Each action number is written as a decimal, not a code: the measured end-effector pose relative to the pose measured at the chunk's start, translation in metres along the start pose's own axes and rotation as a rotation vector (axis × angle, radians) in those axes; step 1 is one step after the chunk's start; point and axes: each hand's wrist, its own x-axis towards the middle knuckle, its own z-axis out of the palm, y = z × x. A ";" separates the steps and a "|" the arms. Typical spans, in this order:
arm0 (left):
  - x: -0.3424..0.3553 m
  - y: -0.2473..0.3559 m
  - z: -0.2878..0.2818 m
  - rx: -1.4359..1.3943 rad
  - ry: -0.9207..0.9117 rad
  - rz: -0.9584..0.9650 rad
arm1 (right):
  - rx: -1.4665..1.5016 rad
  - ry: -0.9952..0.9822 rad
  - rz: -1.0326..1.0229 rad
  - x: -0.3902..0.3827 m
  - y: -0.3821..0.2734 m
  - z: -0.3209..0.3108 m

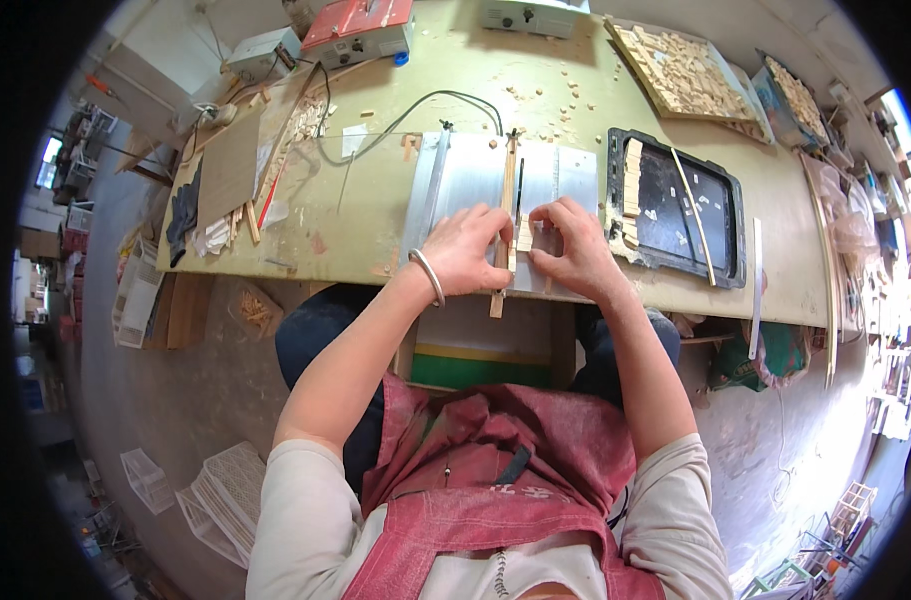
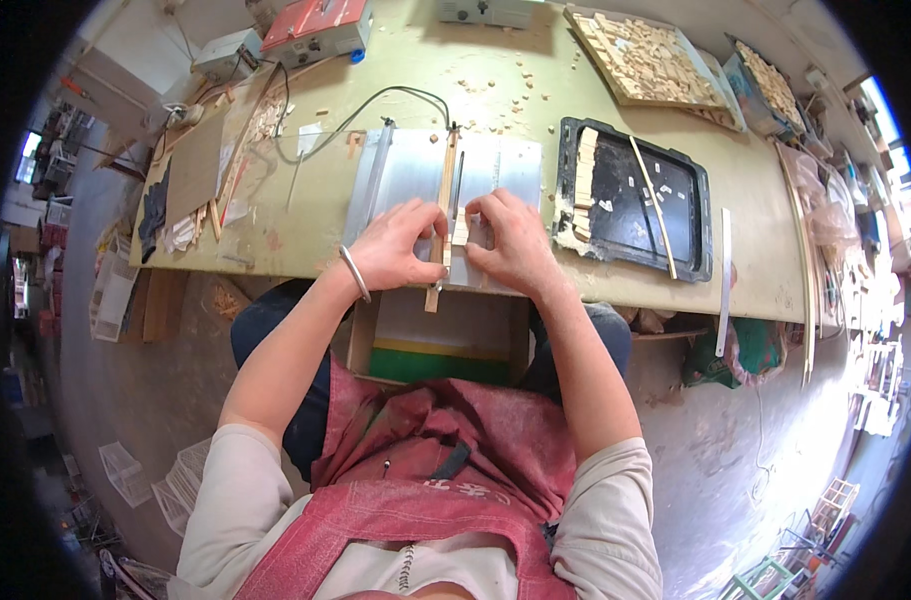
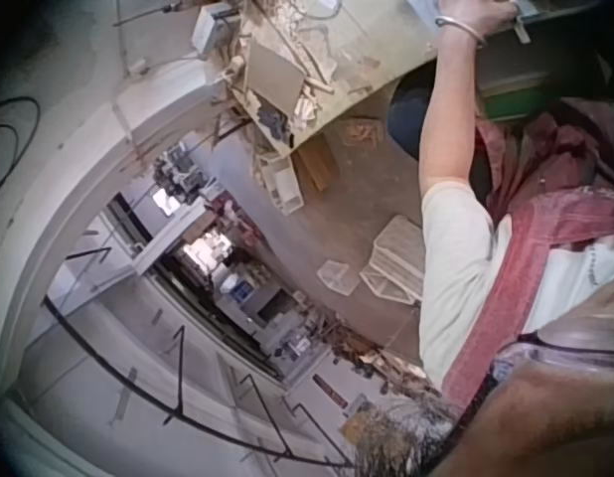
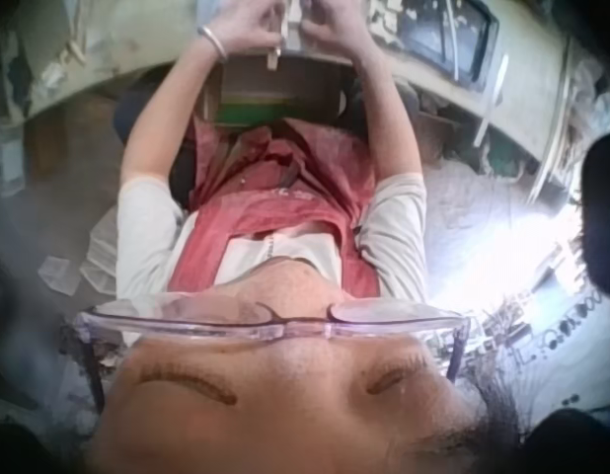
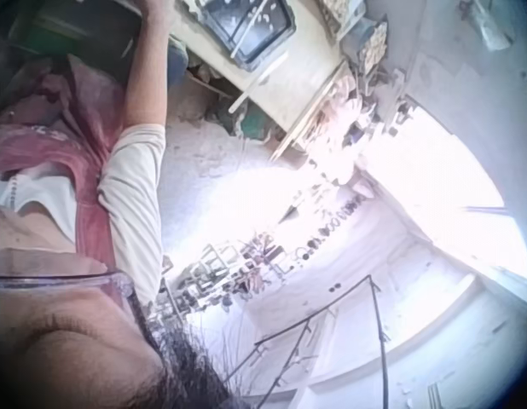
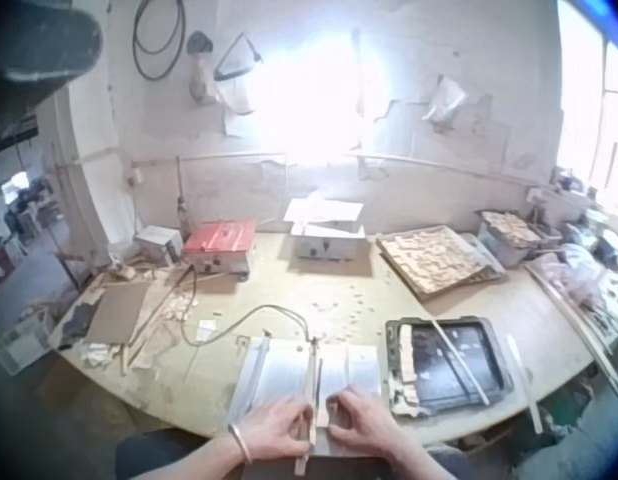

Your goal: The person repeatedly feeds small wooden pieces through a table saw, using a push stick to guide them and collecting the cut pieces in a tray. The person also clears sawdust from the blade area with the push stick.

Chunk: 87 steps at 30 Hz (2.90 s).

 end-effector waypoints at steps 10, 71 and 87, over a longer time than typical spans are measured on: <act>-0.006 -0.017 0.006 -0.328 -0.094 0.058 | -0.013 -0.044 0.020 -0.003 -0.006 -0.004; 0.035 -0.016 0.005 -0.096 0.148 -0.096 | 0.003 0.144 -0.010 0.006 0.009 0.022; 0.062 -0.025 -0.002 -0.102 0.137 -0.138 | 0.031 0.164 0.023 0.032 0.017 0.018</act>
